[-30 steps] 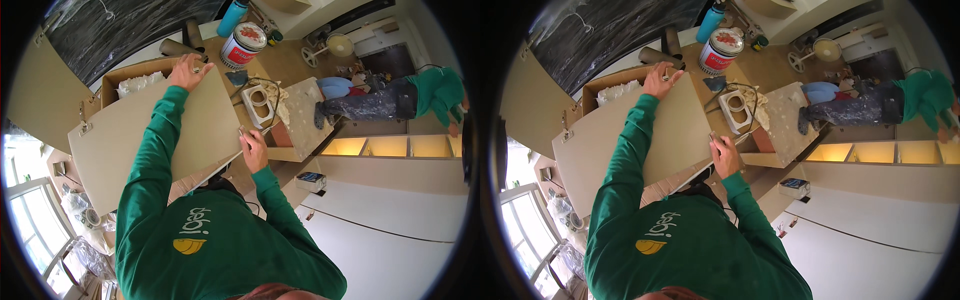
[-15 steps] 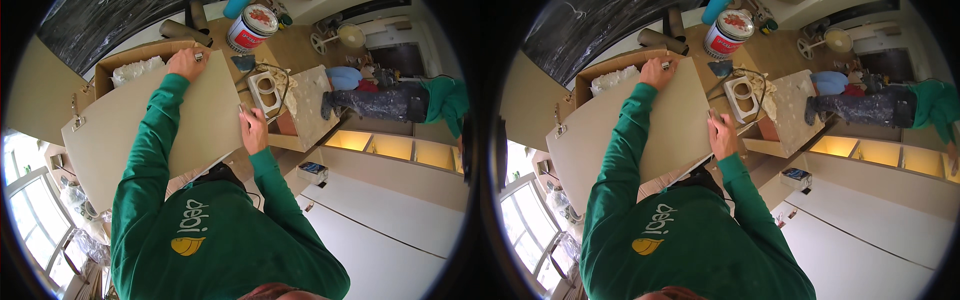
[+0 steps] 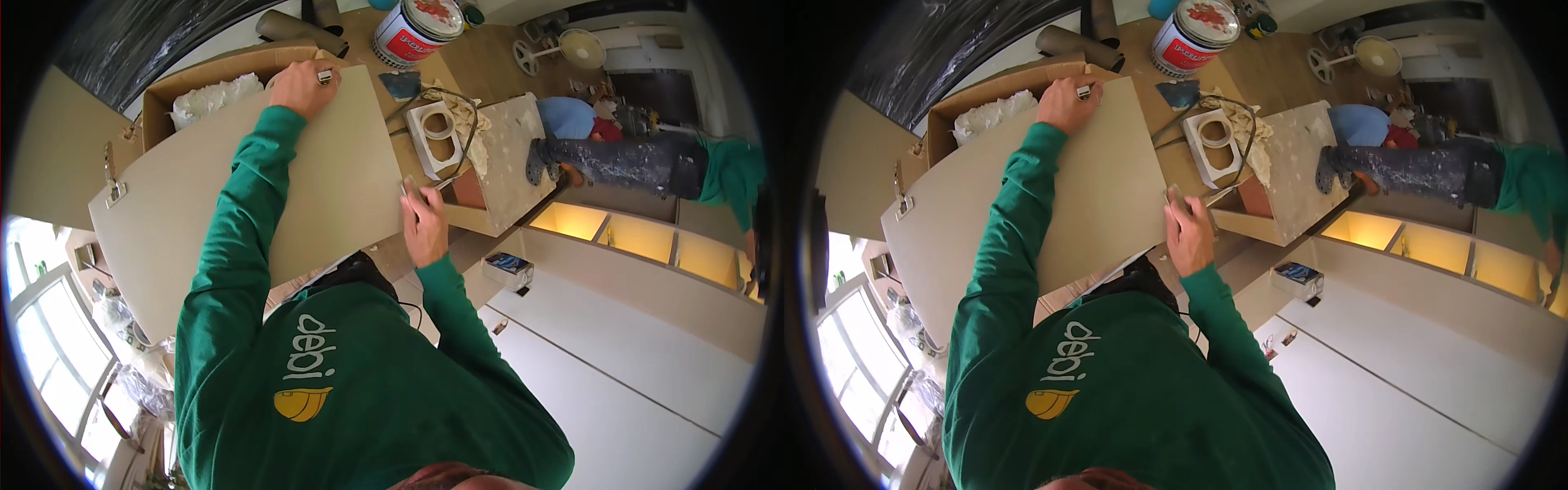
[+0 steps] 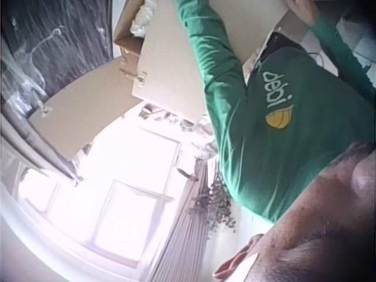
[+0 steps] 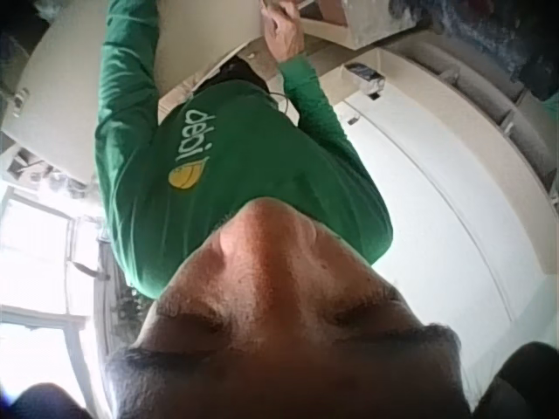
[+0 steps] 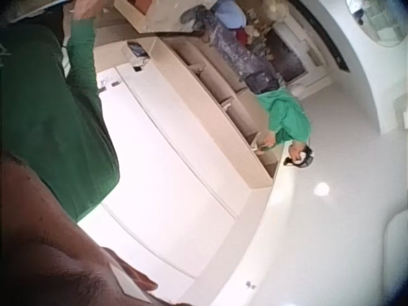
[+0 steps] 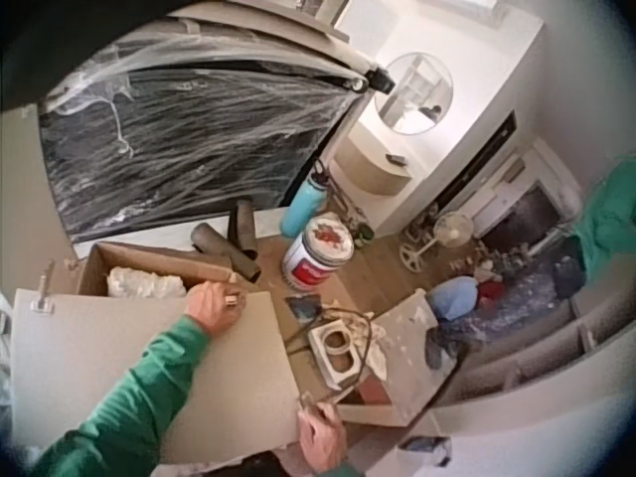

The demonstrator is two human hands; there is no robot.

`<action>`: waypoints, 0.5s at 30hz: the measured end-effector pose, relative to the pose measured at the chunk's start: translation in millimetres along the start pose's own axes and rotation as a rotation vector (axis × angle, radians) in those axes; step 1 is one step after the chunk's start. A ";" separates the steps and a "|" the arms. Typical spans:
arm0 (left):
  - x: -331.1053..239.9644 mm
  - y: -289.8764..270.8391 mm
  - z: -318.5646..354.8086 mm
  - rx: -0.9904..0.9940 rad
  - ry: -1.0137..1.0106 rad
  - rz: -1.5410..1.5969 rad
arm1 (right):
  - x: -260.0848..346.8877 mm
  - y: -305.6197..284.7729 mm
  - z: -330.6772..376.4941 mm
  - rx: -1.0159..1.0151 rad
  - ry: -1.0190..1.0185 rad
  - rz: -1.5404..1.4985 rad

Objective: The person wipes a rectangular furniture panel with a cloth, turns it over, and repeats the wiping on the other side. They then apply tape along one edge of the panel.

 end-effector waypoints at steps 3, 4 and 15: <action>-3.3 0.7 0.4 0.012 0.003 -0.037 | 3.1 3.4 -6.1 -0.059 -0.067 0.036; -4.1 -0.1 0.3 0.015 -0.007 -0.038 | 7.9 3.9 -12.9 -0.084 -0.100 0.049; 1.0 0.0 -2.2 0.005 -0.007 -0.038 | 15.4 5.8 -27.7 -0.006 -0.023 0.017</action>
Point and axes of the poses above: each hand's wrist, its own z-axis away from the middle knuckle, its own y-axis out of the palm, x = y × z, the point moved 7 cm from there along -z, towards the middle knuckle, and after that the axes turned 6 degrees about y, right-handed, at the moved point
